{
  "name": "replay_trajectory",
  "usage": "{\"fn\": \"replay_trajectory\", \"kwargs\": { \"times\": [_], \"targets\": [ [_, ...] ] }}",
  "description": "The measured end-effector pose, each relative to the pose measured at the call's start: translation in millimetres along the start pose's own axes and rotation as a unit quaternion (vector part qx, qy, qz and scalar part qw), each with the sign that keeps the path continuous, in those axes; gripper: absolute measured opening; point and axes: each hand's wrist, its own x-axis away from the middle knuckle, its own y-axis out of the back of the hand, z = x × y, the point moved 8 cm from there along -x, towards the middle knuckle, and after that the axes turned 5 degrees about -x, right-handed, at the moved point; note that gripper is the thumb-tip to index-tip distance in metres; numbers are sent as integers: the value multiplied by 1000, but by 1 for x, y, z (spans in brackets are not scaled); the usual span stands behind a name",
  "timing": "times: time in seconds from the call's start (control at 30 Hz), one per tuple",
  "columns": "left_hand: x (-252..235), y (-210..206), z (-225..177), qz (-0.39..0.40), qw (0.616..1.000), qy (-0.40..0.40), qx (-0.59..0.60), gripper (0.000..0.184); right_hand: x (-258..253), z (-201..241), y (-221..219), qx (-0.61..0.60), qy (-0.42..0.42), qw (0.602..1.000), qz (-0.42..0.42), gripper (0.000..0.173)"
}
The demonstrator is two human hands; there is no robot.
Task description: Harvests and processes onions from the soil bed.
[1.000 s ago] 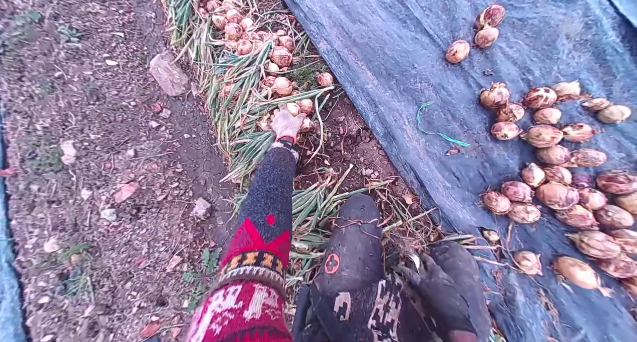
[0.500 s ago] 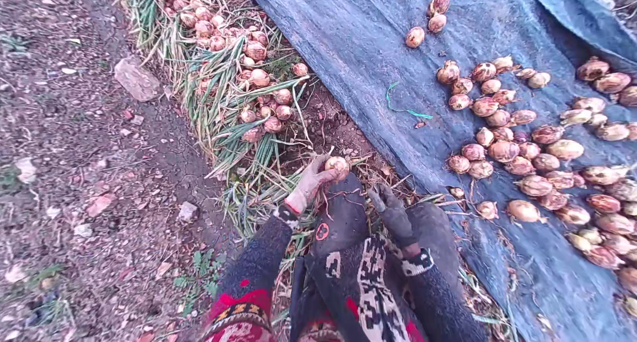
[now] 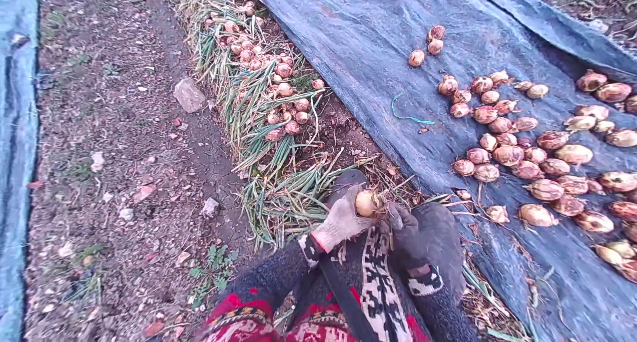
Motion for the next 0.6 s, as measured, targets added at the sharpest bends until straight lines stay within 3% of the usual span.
{"fn": "replay_trajectory", "kwargs": {
  "times": [0.1,0.13,0.2,0.27,0.33,0.4,0.5,0.6],
  "targets": [
    [-23,2,60,-66,957,143,244,82,21,37,-6,-63,29,997,25,33],
    [-32,8,65,-72,939,144,305,81,18,37,2,-34,29,999,-19,34],
    [-39,19,56,-78,929,124,339,66,8,11,22,137,-33,988,-67,44],
    [-36,28,27,-70,978,94,174,49,-4,-38,29,208,-126,970,20,59],
    [-30,21,-7,-31,998,31,-33,39,-5,-78,24,85,-221,969,67,73],
    [-15,-4,-32,43,983,-43,-174,33,2,-96,7,-95,-346,932,52,86],
    [-2,-31,-34,119,970,-77,-199,37,9,-106,-4,-268,-441,856,35,88],
    [-29,-23,-19,95,983,-89,-127,28,-3,-99,-3,-358,-414,837,16,82]
  ]
}}
